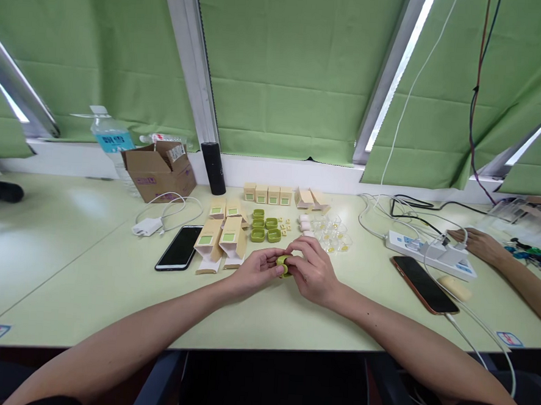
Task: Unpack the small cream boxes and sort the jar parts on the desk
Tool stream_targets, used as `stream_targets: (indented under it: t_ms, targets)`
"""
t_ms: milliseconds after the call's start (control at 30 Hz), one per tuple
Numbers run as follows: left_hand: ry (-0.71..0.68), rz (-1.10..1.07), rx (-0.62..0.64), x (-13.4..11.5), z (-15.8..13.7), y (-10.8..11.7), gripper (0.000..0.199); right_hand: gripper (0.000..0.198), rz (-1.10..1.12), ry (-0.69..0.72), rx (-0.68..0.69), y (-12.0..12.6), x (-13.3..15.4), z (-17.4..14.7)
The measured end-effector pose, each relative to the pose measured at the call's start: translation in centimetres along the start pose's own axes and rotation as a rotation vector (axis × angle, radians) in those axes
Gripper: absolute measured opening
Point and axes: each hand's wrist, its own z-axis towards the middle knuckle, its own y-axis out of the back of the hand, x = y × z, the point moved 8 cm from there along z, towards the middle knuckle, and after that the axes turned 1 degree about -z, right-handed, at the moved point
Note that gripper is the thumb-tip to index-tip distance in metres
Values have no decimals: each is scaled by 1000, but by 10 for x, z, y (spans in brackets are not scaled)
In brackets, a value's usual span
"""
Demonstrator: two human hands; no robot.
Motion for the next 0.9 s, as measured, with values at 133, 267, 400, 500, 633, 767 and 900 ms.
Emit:
stream_targets:
  t_ms: [133, 267, 400, 500, 633, 767, 900]
  targets:
    - [-7, 21, -21, -1, 1, 2, 54, 18, 29, -22, 15, -1, -5, 0]
    - [-38, 40, -25, -4, 2, 4, 55, 14, 87, -65, 30, 1, -9, 2]
    - [-80, 81, -89, -12, 4, 16, 52, 10, 215, -183, 52, 11, -16, 6]
    - [-113, 94, -199, -22, 5, 33, 51, 8, 221, -251, 5, 26, -29, 10]
    - [-207, 108, -240, -37, 3, 39, 52, 10, 37, -343, 94, 23, -65, 16]
    - [-285, 251, -289, -48, 2, 42, 42, 15, -212, -479, 541, -21, -107, 21]
    - [-317, 349, -398, -56, 5, 60, 33, 23, -377, -525, 800, -55, -126, 27]
